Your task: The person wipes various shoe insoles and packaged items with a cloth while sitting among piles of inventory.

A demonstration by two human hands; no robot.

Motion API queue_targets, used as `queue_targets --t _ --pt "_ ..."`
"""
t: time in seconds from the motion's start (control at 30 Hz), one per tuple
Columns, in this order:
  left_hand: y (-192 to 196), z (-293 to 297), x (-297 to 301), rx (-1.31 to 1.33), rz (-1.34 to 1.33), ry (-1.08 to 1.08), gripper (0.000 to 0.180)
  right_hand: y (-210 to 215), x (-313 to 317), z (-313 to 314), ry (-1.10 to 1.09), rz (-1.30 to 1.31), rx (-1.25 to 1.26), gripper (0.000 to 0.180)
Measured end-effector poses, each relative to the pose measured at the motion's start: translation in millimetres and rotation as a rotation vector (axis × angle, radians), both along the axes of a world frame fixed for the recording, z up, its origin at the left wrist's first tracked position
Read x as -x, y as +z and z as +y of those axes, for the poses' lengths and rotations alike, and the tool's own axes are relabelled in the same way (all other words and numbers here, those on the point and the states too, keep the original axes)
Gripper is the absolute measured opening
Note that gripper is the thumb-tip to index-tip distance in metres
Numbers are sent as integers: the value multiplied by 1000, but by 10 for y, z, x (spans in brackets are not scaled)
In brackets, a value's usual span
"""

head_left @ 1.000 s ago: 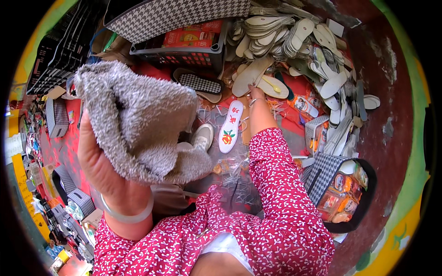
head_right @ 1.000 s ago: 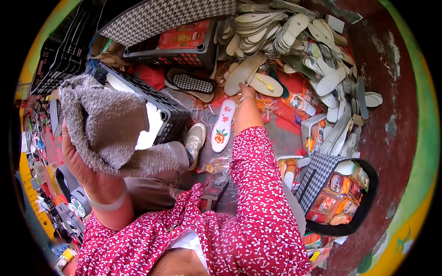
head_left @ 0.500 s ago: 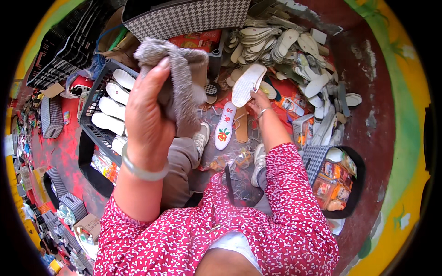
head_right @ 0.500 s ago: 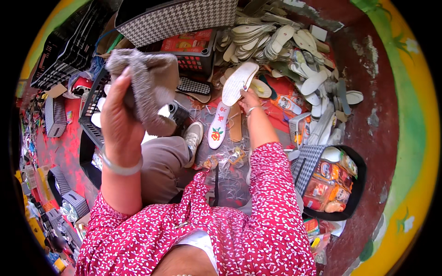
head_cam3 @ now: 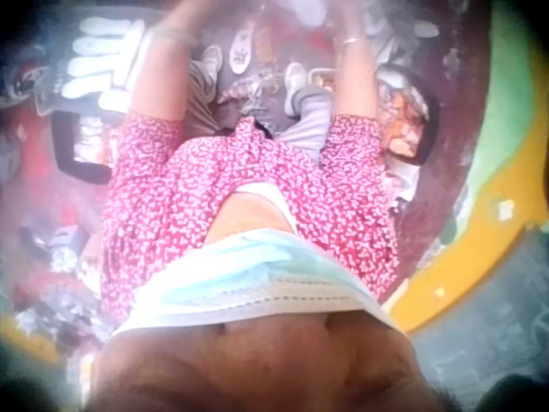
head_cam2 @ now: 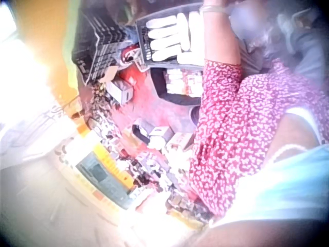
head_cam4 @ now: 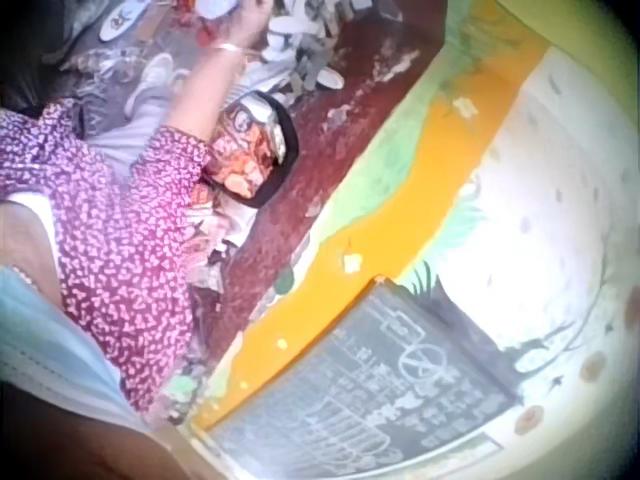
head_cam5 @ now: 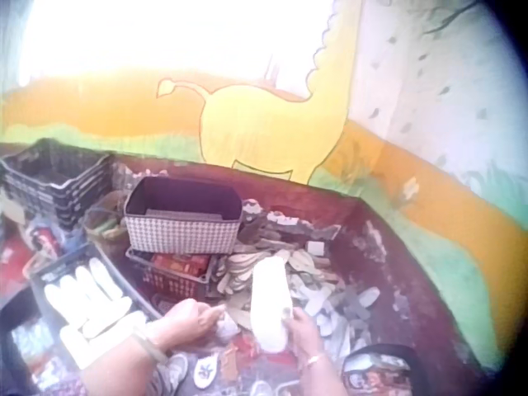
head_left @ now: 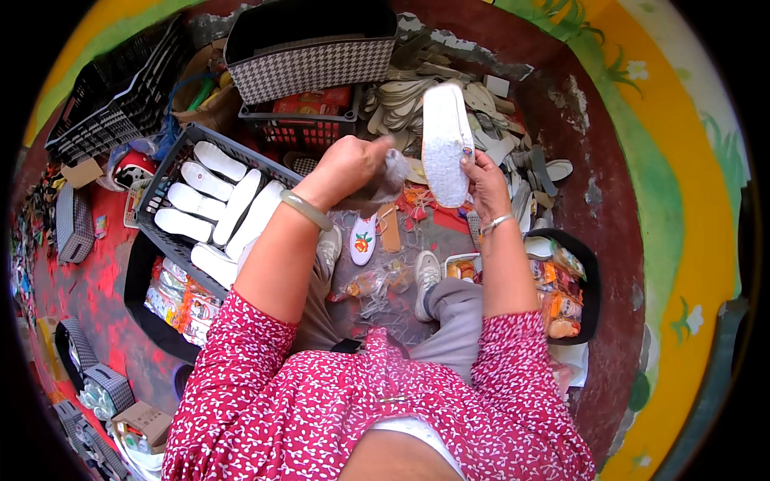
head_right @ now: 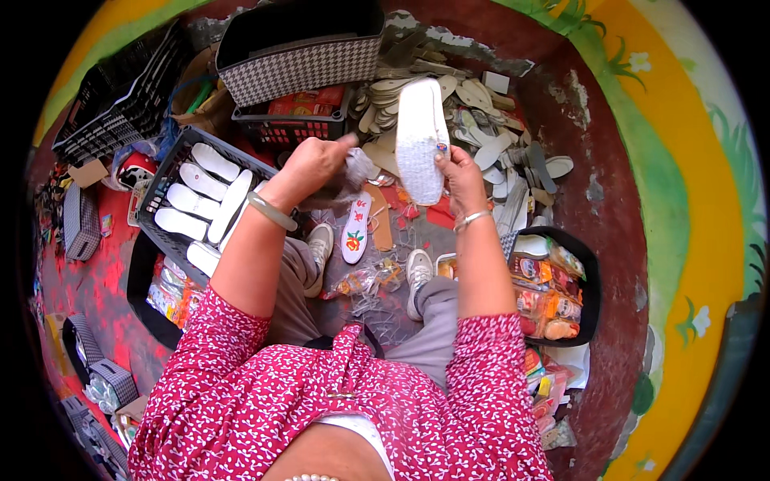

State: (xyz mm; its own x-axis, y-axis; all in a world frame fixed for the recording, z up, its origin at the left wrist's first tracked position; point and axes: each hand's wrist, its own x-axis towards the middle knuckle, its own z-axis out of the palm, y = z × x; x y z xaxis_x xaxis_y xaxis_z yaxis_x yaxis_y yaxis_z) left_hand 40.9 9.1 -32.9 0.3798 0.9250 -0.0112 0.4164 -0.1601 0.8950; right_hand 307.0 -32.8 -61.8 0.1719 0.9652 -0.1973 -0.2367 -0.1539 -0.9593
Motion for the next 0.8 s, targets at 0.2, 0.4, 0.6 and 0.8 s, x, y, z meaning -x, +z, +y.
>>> queue_targets --t 0.2,0.4,0.6,0.8 --pt "-33 -79 -188 229 -492 -66 35 327 445 -297 30 203 -195 27" --pt "-84 -23 -136 307 -472 -153 23 364 544 -254 117 277 -155 28" --pt "-104 43 -102 335 -412 -73 14 285 380 -189 45 98 -197 28" --pt "-228 -160 -218 -294 529 29 15 317 -81 -180 -232 -359 -248 22"
